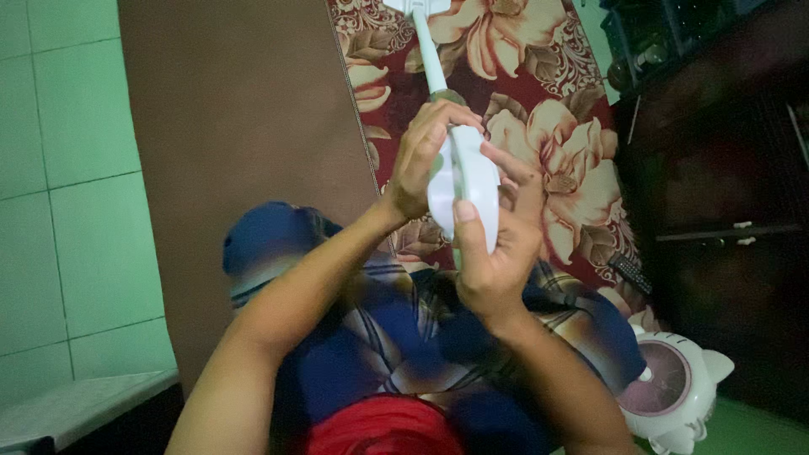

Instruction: The person attaches a nozzle to a white handheld vacuum cleaner and checks the unit while sitting and standing on a floral rug.

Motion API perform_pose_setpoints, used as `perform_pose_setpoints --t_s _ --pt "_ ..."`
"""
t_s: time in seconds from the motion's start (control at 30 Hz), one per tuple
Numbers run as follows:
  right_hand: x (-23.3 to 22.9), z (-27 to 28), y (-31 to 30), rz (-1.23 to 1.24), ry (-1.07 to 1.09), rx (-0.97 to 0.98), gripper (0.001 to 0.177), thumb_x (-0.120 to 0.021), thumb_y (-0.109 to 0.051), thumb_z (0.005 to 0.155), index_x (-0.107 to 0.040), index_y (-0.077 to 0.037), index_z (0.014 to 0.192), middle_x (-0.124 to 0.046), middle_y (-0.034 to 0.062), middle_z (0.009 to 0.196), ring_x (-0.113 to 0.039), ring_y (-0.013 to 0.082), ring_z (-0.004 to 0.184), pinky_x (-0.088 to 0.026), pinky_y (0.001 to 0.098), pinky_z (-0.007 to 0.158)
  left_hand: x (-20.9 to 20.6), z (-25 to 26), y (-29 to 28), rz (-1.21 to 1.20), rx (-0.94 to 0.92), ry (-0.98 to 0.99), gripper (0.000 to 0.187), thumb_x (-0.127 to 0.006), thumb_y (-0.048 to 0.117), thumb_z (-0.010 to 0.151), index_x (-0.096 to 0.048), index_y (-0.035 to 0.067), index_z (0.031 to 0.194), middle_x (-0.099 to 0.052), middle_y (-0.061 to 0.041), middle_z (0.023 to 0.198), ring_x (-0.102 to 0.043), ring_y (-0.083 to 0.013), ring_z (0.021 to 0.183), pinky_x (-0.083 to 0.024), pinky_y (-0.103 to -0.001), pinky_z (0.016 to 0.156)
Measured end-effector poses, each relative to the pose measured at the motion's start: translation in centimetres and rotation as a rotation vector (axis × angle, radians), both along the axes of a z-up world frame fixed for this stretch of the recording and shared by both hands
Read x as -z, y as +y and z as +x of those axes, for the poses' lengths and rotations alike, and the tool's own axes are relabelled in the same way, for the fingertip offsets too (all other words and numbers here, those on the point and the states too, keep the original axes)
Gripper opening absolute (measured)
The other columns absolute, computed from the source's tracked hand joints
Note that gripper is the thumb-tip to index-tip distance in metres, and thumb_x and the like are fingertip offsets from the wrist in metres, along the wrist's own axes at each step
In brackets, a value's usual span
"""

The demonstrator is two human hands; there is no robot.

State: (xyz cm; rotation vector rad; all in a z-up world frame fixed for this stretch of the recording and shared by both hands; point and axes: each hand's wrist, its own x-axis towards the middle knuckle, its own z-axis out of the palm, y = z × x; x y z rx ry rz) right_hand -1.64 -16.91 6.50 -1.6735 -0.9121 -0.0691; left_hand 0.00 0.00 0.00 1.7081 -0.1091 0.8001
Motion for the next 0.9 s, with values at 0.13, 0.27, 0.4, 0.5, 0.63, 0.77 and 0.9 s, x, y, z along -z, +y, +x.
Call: perform_pose_setpoints --t_s 0.13,0.27,0.4,0.5,0.63,0.77,0.9 --pt "1.2 0.3 1.0 0.016 0.065 0.01 0.033 -0.058 -0.022 0.104 -0.075 0.006 0.108 -0.047 0.0144 0.153 -0.056 0.0287 0.135 -0.046 0.041 0.118 1.0 0.4 0.4 -0.025 0.014 -0.034 0.055 -0.026 0.04 0.106 -0.062 -0.001 0.11 -0.066 -0.019 0.117 -0.06 -0.0319 0.116 -0.044 -0.043 0.11" --pt "2.6 1.3 2.0 0.015 0.046 0.041 0.032 -0.058 -0.021 0.104 -0.075 0.006 0.107 -0.049 0.0149 0.151 -0.057 0.0286 0.133 -0.045 0.0399 0.116 2.5 1.8 1.8 0.057 0.011 -0.038 0.052 -0.026 0.033 0.108 -0.063 -0.003 0.114 -0.065 -0.02 0.123 -0.056 -0.0347 0.128 -0.038 -0.046 0.119" --pt "4.5 2.7 2.8 -0.017 0.02 0.069 0.032 -0.058 -0.021 0.104 -0.076 0.005 0.102 -0.05 0.0149 0.152 -0.056 0.0287 0.134 -0.045 0.0405 0.116 4.9 3.4 3.0 0.164 0.004 -0.003 0.055 -0.022 0.03 0.111 -0.062 -0.005 0.126 -0.063 -0.022 0.136 -0.044 -0.0385 0.144 -0.022 -0.05 0.128" --pt "5.8 3.4 3.3 0.06 0.041 0.047 0.032 -0.059 -0.022 0.105 -0.075 0.006 0.104 -0.051 0.0145 0.152 -0.057 0.029 0.135 -0.044 0.0414 0.117 7.6 4.7 3.5 0.17 -0.022 0.069 0.057 -0.019 0.03 0.112 -0.06 -0.005 0.132 -0.061 -0.021 0.139 -0.037 -0.0387 0.148 -0.017 -0.05 0.127" --pt "6.0 3.2 3.1 0.013 -0.019 0.095 0.032 -0.059 -0.021 0.105 -0.076 0.006 0.107 -0.052 0.0155 0.151 -0.056 0.0306 0.138 -0.044 0.0419 0.118 9.5 5.6 3.8 0.491 -0.138 -0.119 0.05 -0.026 0.032 0.12 -0.057 -0.005 0.13 -0.066 -0.015 0.137 -0.043 -0.0325 0.151 -0.019 -0.049 0.137" --pt "5.0 2.0 2.4 0.028 -0.009 0.117 0.038 -0.059 -0.027 0.104 -0.075 0.006 0.109 -0.053 0.0188 0.151 -0.057 0.0306 0.136 -0.045 0.041 0.116 6.9 3.7 2.5 0.237 -0.034 0.002 0.054 -0.021 0.033 0.115 -0.06 -0.004 0.124 -0.067 -0.013 0.132 -0.046 -0.0319 0.147 -0.018 -0.049 0.134" --pt "3.5 0.9 1.5 0.127 -0.038 0.074 0.055 -0.054 -0.044 0.105 -0.069 0.002 0.08 -0.052 0.0218 0.154 -0.056 0.0312 0.14 -0.046 0.0405 0.117 2.8 2.2 1.3 0.064 0.053 0.11 0.06 -0.019 0.034 0.112 -0.064 -0.004 0.119 -0.069 -0.013 0.125 -0.05 -0.0313 0.141 -0.018 -0.049 0.132"
